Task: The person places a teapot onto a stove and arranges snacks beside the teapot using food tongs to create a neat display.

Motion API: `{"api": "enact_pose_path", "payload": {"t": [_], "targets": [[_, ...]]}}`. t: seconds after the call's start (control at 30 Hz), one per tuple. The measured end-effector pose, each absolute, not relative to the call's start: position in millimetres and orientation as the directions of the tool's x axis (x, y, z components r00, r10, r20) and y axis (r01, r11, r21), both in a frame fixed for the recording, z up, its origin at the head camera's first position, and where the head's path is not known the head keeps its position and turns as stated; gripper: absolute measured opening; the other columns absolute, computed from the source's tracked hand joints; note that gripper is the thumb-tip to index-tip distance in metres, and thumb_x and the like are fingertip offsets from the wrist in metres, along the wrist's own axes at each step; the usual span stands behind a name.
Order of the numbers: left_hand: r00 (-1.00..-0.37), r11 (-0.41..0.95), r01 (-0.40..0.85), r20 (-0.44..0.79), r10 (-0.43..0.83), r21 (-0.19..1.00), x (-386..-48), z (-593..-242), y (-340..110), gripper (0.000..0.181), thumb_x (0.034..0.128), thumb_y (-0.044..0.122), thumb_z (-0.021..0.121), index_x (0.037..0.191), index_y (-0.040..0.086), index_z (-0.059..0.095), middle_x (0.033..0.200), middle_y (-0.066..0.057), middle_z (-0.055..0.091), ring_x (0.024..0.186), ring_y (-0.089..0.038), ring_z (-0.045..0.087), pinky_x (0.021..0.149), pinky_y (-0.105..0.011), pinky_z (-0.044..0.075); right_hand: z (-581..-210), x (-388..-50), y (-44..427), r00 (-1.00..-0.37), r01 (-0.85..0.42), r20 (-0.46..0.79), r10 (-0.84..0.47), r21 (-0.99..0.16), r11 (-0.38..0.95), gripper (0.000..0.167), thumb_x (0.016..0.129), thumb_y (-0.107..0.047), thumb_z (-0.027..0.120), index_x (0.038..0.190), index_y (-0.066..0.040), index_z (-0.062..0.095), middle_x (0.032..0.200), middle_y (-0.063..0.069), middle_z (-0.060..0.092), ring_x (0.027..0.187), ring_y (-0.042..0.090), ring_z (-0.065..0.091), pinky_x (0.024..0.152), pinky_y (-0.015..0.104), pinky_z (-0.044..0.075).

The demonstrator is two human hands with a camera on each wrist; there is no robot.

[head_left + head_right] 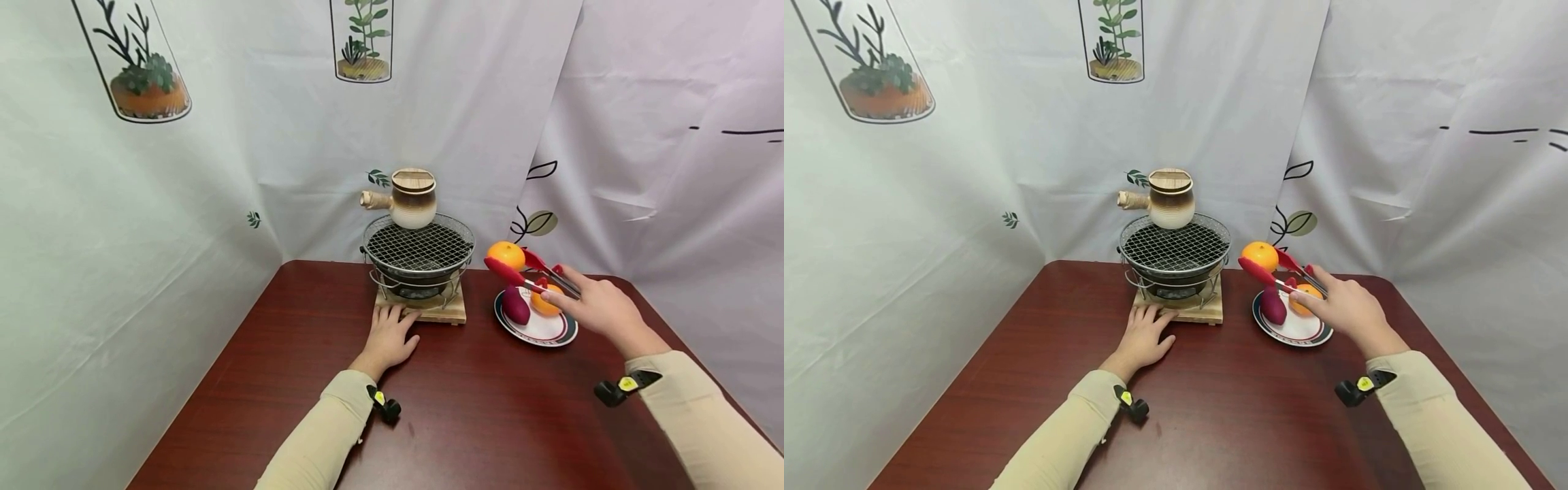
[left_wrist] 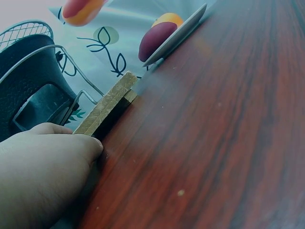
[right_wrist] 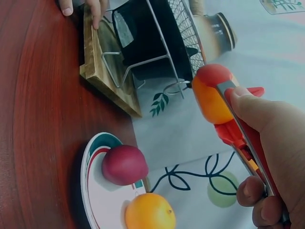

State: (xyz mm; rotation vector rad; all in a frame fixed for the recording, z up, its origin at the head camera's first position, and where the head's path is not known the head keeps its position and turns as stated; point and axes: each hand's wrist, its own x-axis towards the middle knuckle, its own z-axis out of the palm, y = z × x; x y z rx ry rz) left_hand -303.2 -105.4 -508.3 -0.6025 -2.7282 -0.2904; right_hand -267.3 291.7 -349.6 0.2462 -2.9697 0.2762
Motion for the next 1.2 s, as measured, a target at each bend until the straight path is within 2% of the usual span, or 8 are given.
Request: {"api": "enact_pose_path", "payload": {"t": [0.4,0.73,1.2], "targets": [[-0.842,0.887,0.448,0.386,0.376,0.112,-302,-507,-105,0.050,0.0955,0.039,0.065,0.143,0.026,0.057,0.142,-0.011,0.047,0.134,-0.038,0.038,0.115,-0.062,0.020,-341,-274,284,-0.980,-0.162,0.146,-0.136,-0.180,0.970,0.099,0.091,-0.077,0.042,0.158,-0.005,0.030,0.139,0.040,0.046,0.114,0.058,0.052,0.083,0.068,0.046],[-0.850,0.889,0.441,0.372,0.372,0.119,-301,-505,-105,0.049,0.0965,0.040,0.064,0.143,0.027,0.056,0.144,-0.010,0.046,0.136,-0.038,0.036,0.115,-0.062,0.020,-333,-280,282,-0.973,-0.170,0.183,-0.138,-0.173,0.970,0.097,0.092,-0.076,0.045,0.157,-0.006,0.031,0.131,0.043,0.050,0.108,0.057,0.055,0.075,0.064,0.049],[-0.865,0.894,0.430,0.341,0.367,0.128,-299,-503,-104,0.050,0.0980,0.040,0.062,0.145,0.027,0.055,0.146,-0.010,0.044,0.138,-0.038,0.035,0.116,-0.062,0.019,-329,-287,273,-0.975,-0.171,0.172,-0.138,-0.197,0.965,0.101,0.090,-0.078,0.042,0.161,-0.009,0.024,0.136,0.041,0.048,0.112,0.056,0.052,0.080,0.066,0.048]]}}
